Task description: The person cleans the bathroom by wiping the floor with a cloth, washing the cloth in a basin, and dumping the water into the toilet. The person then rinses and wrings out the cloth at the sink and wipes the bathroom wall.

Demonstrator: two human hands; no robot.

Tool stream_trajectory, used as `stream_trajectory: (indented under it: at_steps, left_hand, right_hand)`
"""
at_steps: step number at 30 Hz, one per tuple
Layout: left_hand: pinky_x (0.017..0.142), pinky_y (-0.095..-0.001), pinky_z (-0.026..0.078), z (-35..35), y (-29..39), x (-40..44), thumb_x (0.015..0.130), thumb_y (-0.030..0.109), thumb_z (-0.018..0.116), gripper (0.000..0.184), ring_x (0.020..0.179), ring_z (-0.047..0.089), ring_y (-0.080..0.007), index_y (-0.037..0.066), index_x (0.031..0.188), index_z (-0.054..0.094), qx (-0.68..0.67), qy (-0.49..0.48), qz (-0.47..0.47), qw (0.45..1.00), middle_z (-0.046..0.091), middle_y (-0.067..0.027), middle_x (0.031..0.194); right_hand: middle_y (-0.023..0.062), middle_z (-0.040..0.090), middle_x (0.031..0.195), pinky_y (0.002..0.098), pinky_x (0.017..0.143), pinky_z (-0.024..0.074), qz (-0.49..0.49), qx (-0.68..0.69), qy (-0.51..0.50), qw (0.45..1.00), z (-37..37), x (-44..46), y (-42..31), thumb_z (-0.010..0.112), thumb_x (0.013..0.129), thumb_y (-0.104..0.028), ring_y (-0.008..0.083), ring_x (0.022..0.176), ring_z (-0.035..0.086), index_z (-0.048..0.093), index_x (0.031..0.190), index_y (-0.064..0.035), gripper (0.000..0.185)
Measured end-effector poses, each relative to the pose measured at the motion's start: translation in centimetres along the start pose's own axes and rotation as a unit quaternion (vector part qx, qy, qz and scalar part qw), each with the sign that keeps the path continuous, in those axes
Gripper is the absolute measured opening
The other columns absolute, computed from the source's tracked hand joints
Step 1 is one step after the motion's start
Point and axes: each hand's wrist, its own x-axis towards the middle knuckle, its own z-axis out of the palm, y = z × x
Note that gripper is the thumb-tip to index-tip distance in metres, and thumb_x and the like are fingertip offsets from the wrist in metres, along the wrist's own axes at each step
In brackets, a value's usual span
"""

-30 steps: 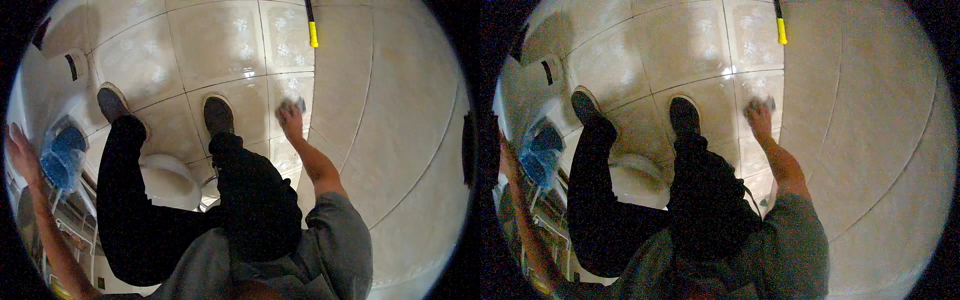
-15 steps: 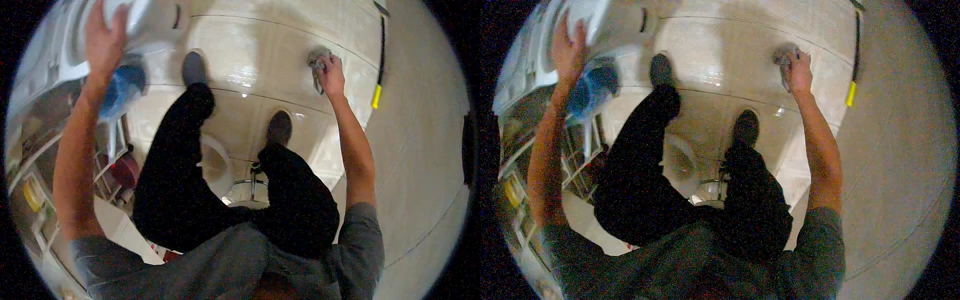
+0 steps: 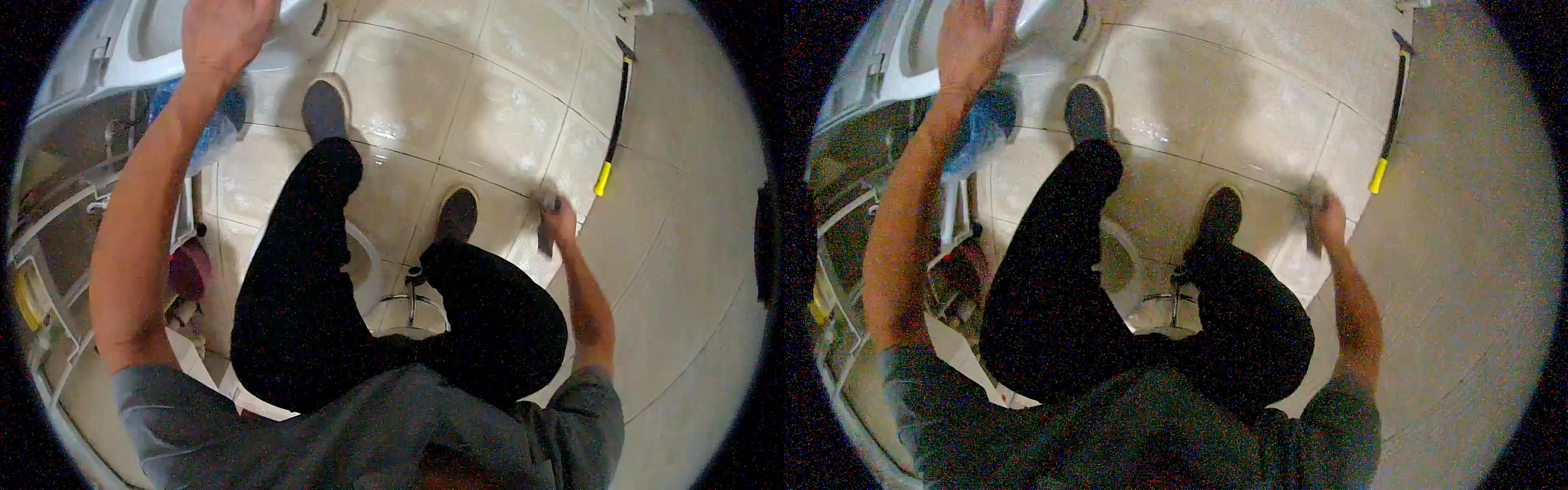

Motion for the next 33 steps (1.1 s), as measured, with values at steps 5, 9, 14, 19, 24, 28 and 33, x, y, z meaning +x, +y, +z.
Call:
stream_trajectory:
  at_steps: [5,9,14,19,24,28,33]
  left_hand:
    - [0.11,-0.0483,0.032,0.0,0.0,0.2,0.092,0.027,0.054,0.059,0.129,0.04,-0.046,-0.001,0.141,0.038,-0.01,-0.002,-0.016,1.0,0.043,-0.0301,0.139]
    - [0.111,-0.0473,0.031,0.9,-1.2,0.5,0.094,0.029,0.052,0.059,0.13,0.04,-0.0457,0.0,0.143,0.037,0.055,-0.001,0.045,0.997,0.042,-0.0291,0.141]
    - [0.112,-0.0461,0.03,0.2,-0.5,0.4,0.097,0.033,0.045,0.059,0.132,0.039,-0.0441,0.001,0.146,0.035,-0.005,-0.041,-0.009,0.999,0.041,-0.0277,0.142]
    - [0.112,-0.0455,0.03,1.2,-1.1,-0.1,0.097,0.035,0.047,0.06,0.133,0.039,-0.0435,0.004,0.147,0.034,-0.006,0.006,0.009,1.0,0.041,-0.0269,0.144]
    - [0.109,-0.044,0.036,3.2,-3.7,0.3,0.098,0.042,0.05,0.058,0.13,0.045,-0.0396,0.005,0.143,0.043,0.018,0.061,0.09,0.994,0.045,-0.0212,0.145]
    - [0.108,-0.0439,0.036,3.1,-3.1,0.6,0.099,0.04,0.049,0.056,0.129,0.046,-0.0398,0.005,0.142,0.044,0.02,0.056,0.077,0.995,0.047,-0.0216,0.142]
    - [0.107,-0.0447,0.037,3.1,-3.7,-0.1,0.098,0.039,0.051,0.054,0.127,0.048,-0.0394,0.004,0.14,0.045,0.044,0.124,0.099,0.986,0.05,-0.0219,0.14]
  right_hand:
    - [0.0184,0.069,0.108,0.0358,0.088,0.0514,-0.283,0.053,-0.019,0.958,-2.1,8.3,-19.8,0.069,0.083,-0.019,0.0288,0.099,0.067,0.063,0.121,-0.0029,0.042]
    - [0.0121,0.063,0.115,0.0434,0.086,0.0521,-0.44,-0.099,-0.048,0.891,6.1,13.8,-33.7,0.066,0.082,-0.024,0.0327,0.104,0.062,0.069,0.112,-0.0156,0.03]
    - [0.012,0.059,0.116,0.0457,0.083,0.0511,-0.535,-0.086,0.006,0.84,20.3,12.5,-31.1,0.065,0.072,-0.015,0.0335,0.105,0.058,0.071,0.103,-0.0185,0.032]
    - [0.0129,0.058,0.122,0.0458,0.087,0.0476,-0.519,-0.051,-0.003,0.853,15.0,6.0,-16.6,0.072,0.061,-0.01,0.0344,0.11,0.055,0.072,0.099,-0.0153,0.038]
    - [0.0165,0.058,0.116,0.0452,0.087,0.047,-0.275,0.006,0.108,0.955,11.7,4.0,1.4,0.072,0.062,-0.002,0.038,0.106,0.055,0.071,0.097,-0.0116,0.037]
    - [0.0202,0.057,0.107,0.0451,0.09,0.046,-0.066,0.034,0.098,0.992,10.9,-5.4,5.0,0.071,0.065,-0.005,0.0395,0.104,0.055,0.069,0.092,-0.0073,0.027]
    - [0.0179,0.064,0.106,0.0452,0.087,0.0492,-0.031,-0.035,0.016,0.999,11.0,-12.5,8.9,0.063,0.082,-0.015,0.0376,0.1,0.059,0.064,0.111,-0.0075,0.031]
